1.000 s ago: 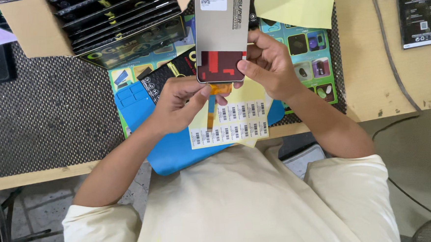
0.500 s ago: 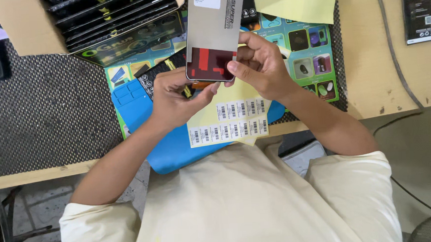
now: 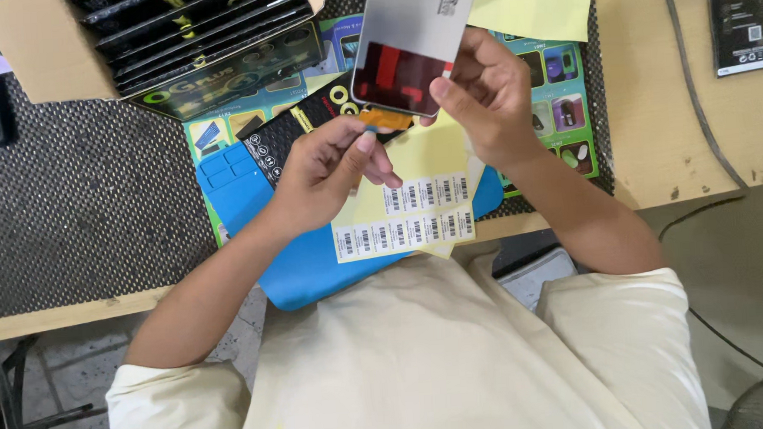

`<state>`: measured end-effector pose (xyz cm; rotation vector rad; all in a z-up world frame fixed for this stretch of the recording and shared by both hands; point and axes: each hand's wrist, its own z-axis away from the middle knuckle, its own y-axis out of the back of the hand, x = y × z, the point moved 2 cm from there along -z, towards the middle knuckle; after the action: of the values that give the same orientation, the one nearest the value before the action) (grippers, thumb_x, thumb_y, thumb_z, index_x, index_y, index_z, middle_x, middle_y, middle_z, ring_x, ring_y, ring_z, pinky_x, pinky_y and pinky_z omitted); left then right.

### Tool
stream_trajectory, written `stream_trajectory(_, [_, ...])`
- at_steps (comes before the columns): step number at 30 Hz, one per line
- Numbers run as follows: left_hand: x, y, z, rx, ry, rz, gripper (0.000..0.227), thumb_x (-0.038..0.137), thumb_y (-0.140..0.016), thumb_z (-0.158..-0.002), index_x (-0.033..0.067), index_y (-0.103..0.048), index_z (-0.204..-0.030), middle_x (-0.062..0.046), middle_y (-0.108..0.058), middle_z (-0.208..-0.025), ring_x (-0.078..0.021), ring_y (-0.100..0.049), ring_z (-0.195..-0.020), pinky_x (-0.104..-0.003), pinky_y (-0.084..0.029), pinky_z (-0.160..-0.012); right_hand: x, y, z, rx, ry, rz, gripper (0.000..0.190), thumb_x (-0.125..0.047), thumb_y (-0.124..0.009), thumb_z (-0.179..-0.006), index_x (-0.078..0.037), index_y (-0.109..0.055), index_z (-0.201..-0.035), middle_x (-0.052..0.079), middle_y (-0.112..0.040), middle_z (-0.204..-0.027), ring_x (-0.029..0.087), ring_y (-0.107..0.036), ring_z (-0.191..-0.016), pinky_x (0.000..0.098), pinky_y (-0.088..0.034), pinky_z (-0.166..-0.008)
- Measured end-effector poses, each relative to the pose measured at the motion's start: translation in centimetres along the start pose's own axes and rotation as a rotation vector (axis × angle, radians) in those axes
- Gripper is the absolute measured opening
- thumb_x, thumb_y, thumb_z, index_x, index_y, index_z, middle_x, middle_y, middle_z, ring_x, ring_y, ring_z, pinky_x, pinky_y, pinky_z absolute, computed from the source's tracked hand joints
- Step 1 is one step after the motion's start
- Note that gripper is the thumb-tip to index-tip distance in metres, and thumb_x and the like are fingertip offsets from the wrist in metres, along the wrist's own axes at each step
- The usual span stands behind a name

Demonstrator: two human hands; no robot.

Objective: The person repeatedly picks up small black product boxes from a larger cardboard box, peels a barcode sticker from a sheet, and applies it to the back of each box. They then use a pen to write on the sticker before placing the labeled box on a pile on the table.

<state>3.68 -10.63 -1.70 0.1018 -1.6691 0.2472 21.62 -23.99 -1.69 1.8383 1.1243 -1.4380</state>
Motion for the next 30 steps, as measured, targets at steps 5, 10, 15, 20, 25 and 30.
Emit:
stream_trajectory(5, [-1.6, 0.1, 0.3, -0.036, -0.027, 0.044, 0.029, 0.018, -0.051, -0.111, 0.0058, -0.052, -0.137, -0.010, -0.073, -0.097, -0.0262, -0.082, -0.085, -0.029, -0.061, -0.070, 0.0, 1.7, -0.4, 0.074, 0.043, 0.008, 0.041, -0.017, -0.065, -0.103, 0.006, -0.050, -0.134, 0.014, -0.069, -0.102, 0.024, -0.068, -0.079, 0.0329, -0.064, -0.064])
stream_trajectory(10, [-0.2, -0.3, 0.5, -0.048, -0.033, 0.014, 0.033, 0.012, -0.056, -0.108, 0.0099, -0.045, -0.139, -0.013, -0.075, -0.094, -0.0259, -0.082, -0.084, -0.033, -0.070, -0.075, 0.2, 2.6, -0.8, 0.120, 0.093, -0.029, 0.036, -0.020, -0.064, -0.104, 0.004, -0.053, -0.128, 0.013, -0.066, -0.097, 0.024, -0.060, -0.066, 0.0315, -0.054, -0.059])
stream_trajectory(15, [0.5, -0.4, 0.6, -0.091, -0.130, -0.154, 0.039, 0.006, -0.059, -0.107, 0.0081, -0.038, -0.139, -0.010, -0.076, -0.091, -0.0207, -0.082, -0.082, -0.030, -0.071, -0.078, 1.3, 4.0, -1.1, 0.211, 0.039, -0.063, 0.041, -0.020, -0.066, -0.101, 0.001, -0.053, -0.134, 0.011, -0.068, -0.110, 0.019, -0.064, -0.082, 0.0274, -0.056, -0.059])
stream_trajectory(20, [2.0, -0.7, 0.9, -0.131, -0.192, -0.254, 0.026, 0.006, -0.061, -0.106, 0.0073, -0.044, -0.125, -0.009, -0.077, -0.089, -0.0187, -0.082, -0.081, -0.026, -0.065, -0.075, 0.6, 3.9, -1.5, 0.183, 0.047, -0.052, 0.033, -0.019, -0.064, -0.103, -0.001, -0.055, -0.129, 0.009, -0.065, -0.104, 0.018, -0.064, -0.084, 0.0264, -0.053, -0.058])
stream_trajectory(25, [2.6, -0.4, 1.4, -0.163, -0.283, -0.325, 0.010, 0.002, -0.063, -0.103, -0.0002, -0.069, -0.111, -0.010, -0.078, -0.099, -0.0191, -0.080, -0.088, -0.027, -0.066, -0.083, 0.9, 4.0, -1.5, 0.154, 0.032, 0.009, 0.036, -0.018, -0.060, -0.105, -0.002, -0.053, -0.136, 0.013, -0.067, -0.114, 0.025, -0.070, -0.100, 0.0263, -0.055, -0.061])
stream_trajectory(30, [3.3, 0.1, 2.0, -0.226, -0.466, -0.364, 0.024, 0.006, -0.075, -0.098, 0.0006, -0.066, -0.119, -0.016, -0.074, -0.121, -0.0282, -0.077, -0.113, -0.036, -0.067, -0.096, 0.5, 2.9, -1.7, 0.130, 0.056, 0.018, 0.034, -0.017, -0.060, -0.105, 0.002, -0.055, -0.133, 0.013, -0.066, -0.110, 0.021, -0.061, -0.081, 0.0284, -0.051, -0.057])
